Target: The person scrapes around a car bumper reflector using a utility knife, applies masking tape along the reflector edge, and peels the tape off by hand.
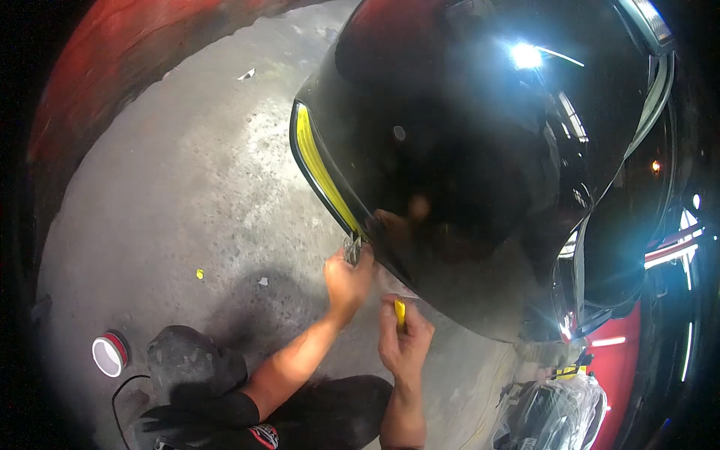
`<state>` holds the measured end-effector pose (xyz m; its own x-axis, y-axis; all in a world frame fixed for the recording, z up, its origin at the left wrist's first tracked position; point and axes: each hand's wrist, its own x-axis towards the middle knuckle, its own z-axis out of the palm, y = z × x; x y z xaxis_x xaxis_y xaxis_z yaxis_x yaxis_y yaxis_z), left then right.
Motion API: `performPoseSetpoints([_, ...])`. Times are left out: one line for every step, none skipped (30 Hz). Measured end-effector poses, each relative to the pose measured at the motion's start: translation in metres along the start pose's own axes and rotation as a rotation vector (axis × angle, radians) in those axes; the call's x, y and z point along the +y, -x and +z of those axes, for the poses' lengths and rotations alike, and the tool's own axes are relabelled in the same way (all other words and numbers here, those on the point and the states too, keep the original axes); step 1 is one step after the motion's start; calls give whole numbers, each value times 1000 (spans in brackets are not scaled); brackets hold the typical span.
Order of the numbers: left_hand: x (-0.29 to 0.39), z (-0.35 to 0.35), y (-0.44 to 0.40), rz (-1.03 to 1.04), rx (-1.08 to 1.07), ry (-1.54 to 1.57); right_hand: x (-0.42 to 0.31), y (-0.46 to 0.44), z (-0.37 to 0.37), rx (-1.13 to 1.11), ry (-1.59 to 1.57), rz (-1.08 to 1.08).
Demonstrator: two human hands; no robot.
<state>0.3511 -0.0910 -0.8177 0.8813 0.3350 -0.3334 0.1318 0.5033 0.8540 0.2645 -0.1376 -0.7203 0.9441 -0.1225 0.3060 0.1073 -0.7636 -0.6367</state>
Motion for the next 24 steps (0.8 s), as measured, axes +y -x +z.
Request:
performPoseSetpoints([2,0,1,23,19,-47,0,0,0,-6,-13,-4])
performPoseSetpoints([3,1,1,49,39,-93,0,1,0,-3,-14,-1])
performPoseSetpoints([3,2,0,50,36,-96,1,1,0,-1,-23,-2])
performPoseSetpoints([3,3,-1,81,47,-130,1,2,0,2,-32,-3])
performPoseSetpoints([3,4,-2,112,58,-164,0,2,-1,5,-32,0])
performPoseSetpoints([3,4,-2,111,55,-166,-2,2,-2,-2,-25,-8])
performPoseSetpoints([3,4,-2,89,44,-104,-3,2,-3,-8,-18,-16])
performPoseSetpoints([3,4,-1,66,33,-43,-3,2,-3,-6,-19,-14])
performPoseSetpoints([2,4,-1,66,31,-46,-3,2,-4,-12,-30,20])
performPoseSetpoints([1,4,-1,33,19,-31,-3,1,-5,-18,-40,55])
performPoseSetpoints([0,4,-1,-1,7,-16,-4,0,-6,-18,-40,58])
performPoseSetpoints([-5,5,0,-4,5,-19,-6,0,-9,-90,12,90])
performPoseSetpoints([-13,5,1,-27,47,131,-8,-1,-10,-163,66,121])
performPoseSetpoints([-20,6,2,-50,90,280,-11,-2,-11,-163,65,124])
performPoseSetpoints([-25,2,1,-51,89,279,-15,-3,-10,-268,75,192])
performPoseSetpoints([-31,-7,-2,-75,88,234,-17,-4,-10,-372,86,261])
performPoseSetpoints([-37,-15,-4,-102,88,190,-9,-4,-10,-375,90,265])
performPoseSetpoints([-40,-20,-11,-111,75,171,7,-5,-8,-455,-2,323])
performPoseSetpoints([-35,-24,-15,-113,71,169,22,-6,-6,-530,-97,382])
performPoseSetpoints([-27,-28,-17,-109,52,199,32,-7,-5,-523,-98,387])
performPoseSetpoints([-22,-31,-20,-106,32,231,41,-9,-3,-524,-173,487])
performPoseSetpoints([-24,-33,-24,-120,-10,197,47,-12,-2,-522,-252,585])
performPoseSetpoints([-21,-35,-26,-122,-20,192,50,-13,-2,-512,-256,589])
performPoseSetpoints([-16,-37,-27,-128,-104,179,52,-13,-1,-500,-166,518])
